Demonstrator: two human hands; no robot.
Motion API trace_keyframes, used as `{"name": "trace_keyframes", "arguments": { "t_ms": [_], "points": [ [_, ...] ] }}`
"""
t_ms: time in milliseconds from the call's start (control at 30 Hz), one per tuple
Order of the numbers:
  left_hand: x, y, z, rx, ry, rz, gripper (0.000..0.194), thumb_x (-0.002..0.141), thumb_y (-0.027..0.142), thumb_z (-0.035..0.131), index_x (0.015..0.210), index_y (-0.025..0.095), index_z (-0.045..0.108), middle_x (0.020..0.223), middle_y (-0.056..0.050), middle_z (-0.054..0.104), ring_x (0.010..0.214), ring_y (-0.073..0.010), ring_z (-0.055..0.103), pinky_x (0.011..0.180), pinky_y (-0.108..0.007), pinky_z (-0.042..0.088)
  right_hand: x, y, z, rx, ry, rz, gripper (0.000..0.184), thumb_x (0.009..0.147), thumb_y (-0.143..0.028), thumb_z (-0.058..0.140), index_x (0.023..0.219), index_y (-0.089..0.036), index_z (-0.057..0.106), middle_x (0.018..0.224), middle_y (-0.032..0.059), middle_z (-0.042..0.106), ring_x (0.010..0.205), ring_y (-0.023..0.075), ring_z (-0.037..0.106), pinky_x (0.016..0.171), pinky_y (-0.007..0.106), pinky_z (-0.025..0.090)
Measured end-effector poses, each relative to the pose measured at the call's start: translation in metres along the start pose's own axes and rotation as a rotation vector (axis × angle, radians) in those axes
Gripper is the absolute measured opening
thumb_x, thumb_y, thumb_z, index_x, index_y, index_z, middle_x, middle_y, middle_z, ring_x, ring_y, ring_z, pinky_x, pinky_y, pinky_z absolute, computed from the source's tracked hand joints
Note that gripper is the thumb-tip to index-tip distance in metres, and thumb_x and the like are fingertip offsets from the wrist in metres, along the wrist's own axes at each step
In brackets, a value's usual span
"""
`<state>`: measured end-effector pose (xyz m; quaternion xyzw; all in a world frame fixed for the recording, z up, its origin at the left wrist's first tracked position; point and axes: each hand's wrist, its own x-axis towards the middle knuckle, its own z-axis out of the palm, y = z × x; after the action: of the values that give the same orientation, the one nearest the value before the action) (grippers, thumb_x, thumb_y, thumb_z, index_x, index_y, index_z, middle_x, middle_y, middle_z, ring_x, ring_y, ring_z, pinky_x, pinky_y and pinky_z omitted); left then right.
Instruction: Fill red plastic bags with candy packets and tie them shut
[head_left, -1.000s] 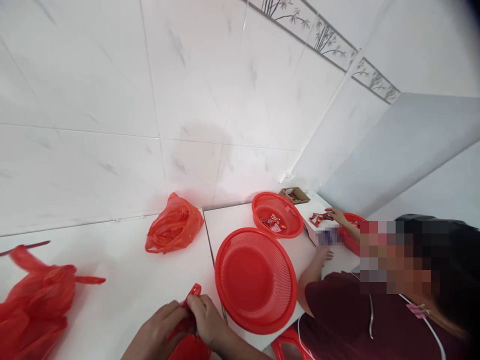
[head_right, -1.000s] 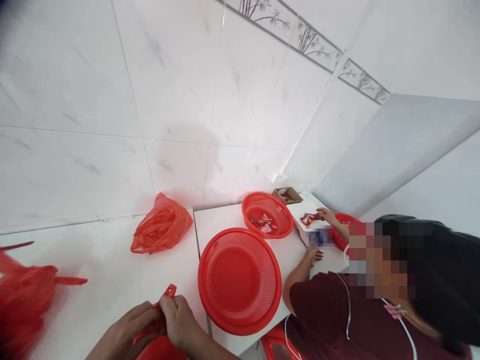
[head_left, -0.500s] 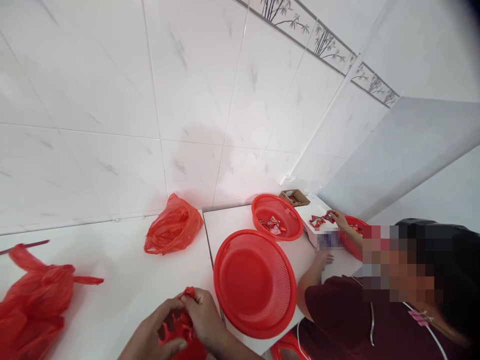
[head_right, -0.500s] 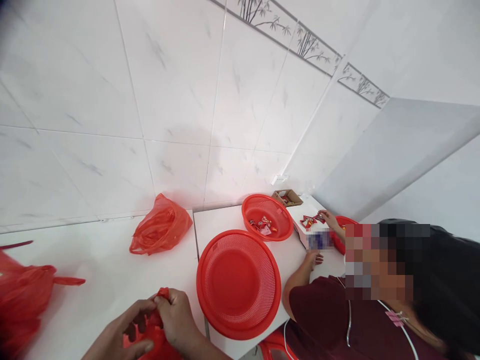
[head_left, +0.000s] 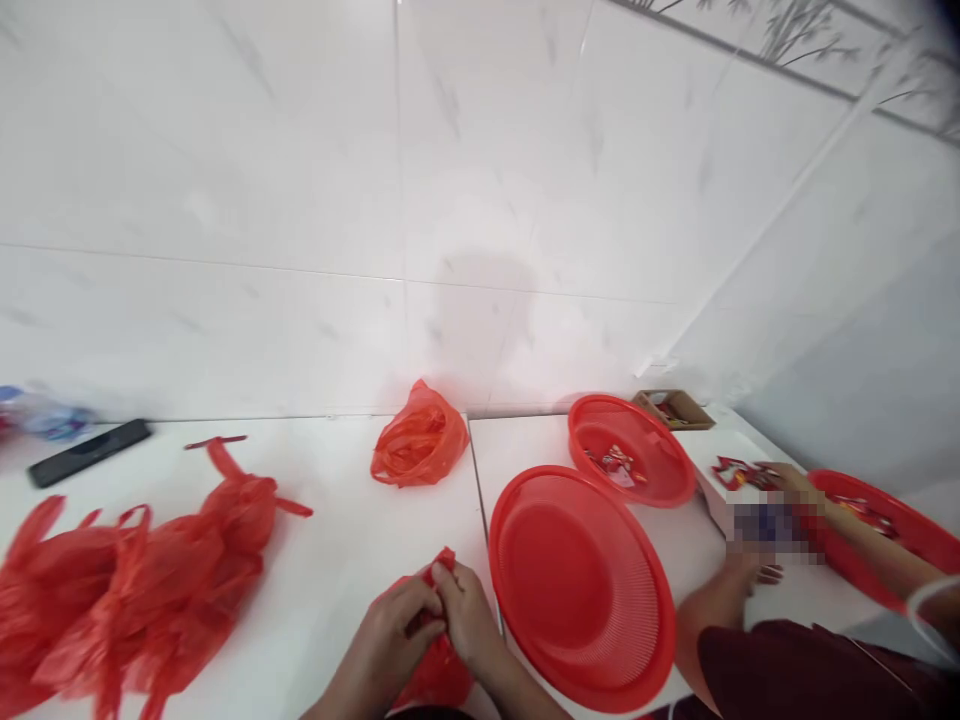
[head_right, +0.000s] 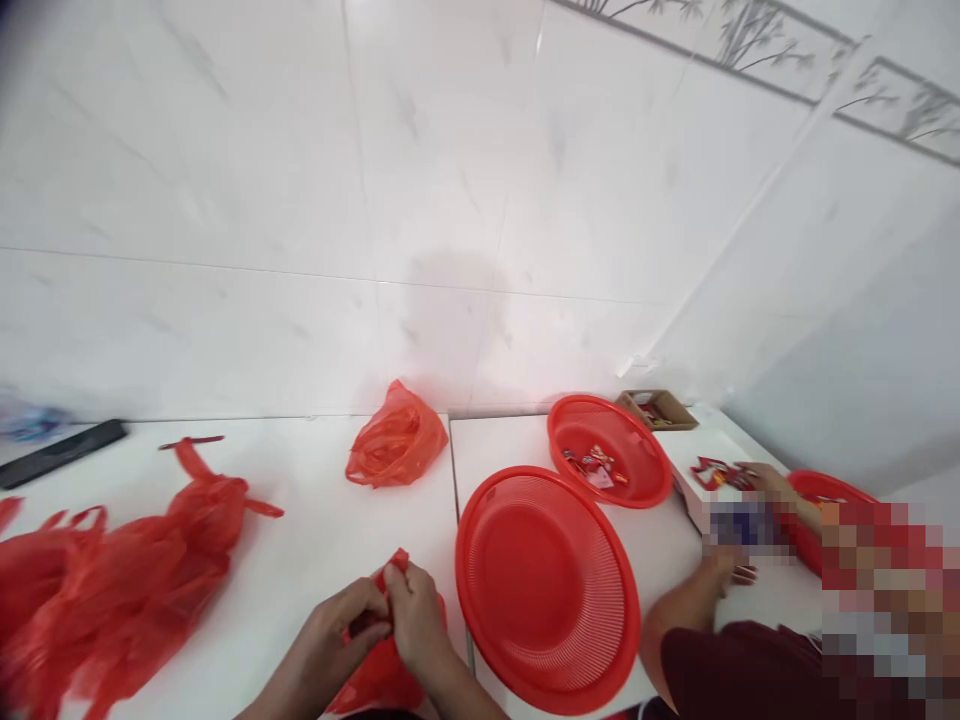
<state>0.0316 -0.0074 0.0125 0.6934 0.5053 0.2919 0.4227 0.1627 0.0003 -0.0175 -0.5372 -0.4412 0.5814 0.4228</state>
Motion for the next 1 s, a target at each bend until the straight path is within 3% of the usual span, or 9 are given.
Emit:
{"name": "trace_keyframes", "arguments": {
  "t_ms": [133, 233, 333, 400, 467, 567, 667, 833, 1000],
  "points": [
    [0.008, -0.02, -0.001, -0.105, 0.14, -0.235, 0.011, 0.073, 0.02, 0.052, 0.08, 0.02, 0.06, 0.066, 0.003, 0.058, 0.064, -0.0145, 0.054, 0.063, -0.025, 0.042, -0.008, -0.007, -0.021, -0.032, -0.211, 0.039, 0.052, 0.088, -0.062, 0.042, 0.105, -0.018, 0.065, 0.062, -0.0009, 0.058, 0.048, 0.0132, 0.048, 0.049, 0.027, 0.039],
    [0.011, -0.028, -0.008, -0.178, 0.133, -0.327, 0.029, 0.074, 0.023, 0.051, 0.099, 0.018, 0.065, 0.072, 0.002, 0.063, 0.07, -0.0162, 0.058, 0.068, -0.027, 0.045, -0.017, -0.02, -0.034, -0.166, -0.324, -0.05, 0.05, 0.094, -0.055, 0.033, 0.107, -0.024, 0.07, 0.09, 0.005, 0.067, 0.083, 0.0184, 0.06, 0.081, 0.033, 0.047],
    [0.011, -0.025, -0.009, -0.164, 0.086, -0.316, 0.026, 0.078, 0.025, 0.048, 0.087, 0.018, 0.071, 0.082, -0.002, 0.068, 0.079, -0.0174, 0.06, 0.075, -0.028, 0.044, -0.017, -0.021, -0.035, -0.231, -0.355, -0.073, 0.039, 0.094, -0.041, 0.036, 0.099, -0.025, 0.072, 0.11, 0.0047, 0.065, 0.106, 0.0204, 0.057, 0.095, 0.034, 0.042],
    [0.01, -0.021, -0.007, -0.115, 0.086, -0.306, 0.023, 0.077, 0.024, 0.047, 0.075, 0.018, 0.069, 0.078, -0.001, 0.067, 0.076, -0.0169, 0.059, 0.072, -0.027, 0.043, -0.012, -0.015, -0.031, -0.256, -0.313, -0.083, 0.029, 0.084, -0.028, 0.047, 0.104, -0.024, 0.067, 0.104, 0.0041, 0.066, 0.099, 0.0199, 0.06, 0.089, 0.032, 0.046],
    [0.008, -0.018, -0.006, -0.078, 0.087, -0.315, 0.019, 0.074, 0.023, 0.049, 0.067, 0.018, 0.066, 0.071, 0.001, 0.064, 0.07, -0.0154, 0.056, 0.065, -0.026, 0.04, -0.006, -0.008, -0.028, -0.345, -0.18, -0.075, 0.039, 0.075, -0.02, 0.051, 0.113, -0.022, 0.06, 0.095, 0.0029, 0.066, 0.088, 0.0192, 0.062, 0.081, 0.03, 0.047],
    [0.007, -0.016, -0.004, -0.094, 0.048, -0.314, 0.015, 0.071, 0.022, 0.051, 0.063, 0.018, 0.063, 0.063, 0.003, 0.058, 0.063, -0.0129, 0.05, 0.059, -0.024, 0.035, 0.0, -0.005, -0.028, -0.544, -0.024, -0.007, 0.035, 0.076, -0.025, 0.05, 0.109, -0.024, 0.06, 0.082, 0.0007, 0.067, 0.076, 0.0192, 0.061, 0.068, 0.029, 0.046],
    [0.006, -0.017, -0.004, -0.134, 0.042, -0.296, 0.013, 0.07, 0.02, 0.052, 0.061, 0.017, 0.061, 0.059, 0.004, 0.054, 0.06, -0.0116, 0.046, 0.057, -0.023, 0.032, 0.002, -0.009, -0.028, -0.538, -0.086, 0.043, 0.026, 0.079, -0.027, 0.045, 0.096, -0.026, 0.066, 0.08, -0.0006, 0.069, 0.07, 0.0186, 0.061, 0.063, 0.029, 0.045],
    [0.003, -0.026, -0.008, -0.179, 0.088, -0.33, 0.011, 0.07, 0.02, 0.054, 0.077, 0.018, 0.063, 0.062, 0.006, 0.052, 0.06, -0.0116, 0.045, 0.059, -0.023, 0.034, 0.004, -0.011, -0.028, -0.047, -0.26, 0.076, 0.034, 0.074, -0.027, 0.054, 0.104, -0.022, 0.068, 0.11, 0.0046, 0.07, 0.105, 0.0223, 0.062, 0.092, 0.033, 0.047],
    [-0.011, -0.054, -0.028, 0.014, 0.11, -0.381, 0.014, 0.072, 0.02, 0.054, 0.085, 0.02, 0.061, 0.06, 0.008, 0.045, 0.06, -0.0123, 0.044, 0.057, -0.023, 0.032, 0.017, -0.003, -0.051, -0.173, 0.128, 0.134, 0.033, 0.073, -0.04, 0.057, 0.094, -0.018, 0.07, 0.101, 0.0081, 0.072, 0.099, 0.0254, 0.064, 0.087, 0.035, 0.049]
  ]
}}
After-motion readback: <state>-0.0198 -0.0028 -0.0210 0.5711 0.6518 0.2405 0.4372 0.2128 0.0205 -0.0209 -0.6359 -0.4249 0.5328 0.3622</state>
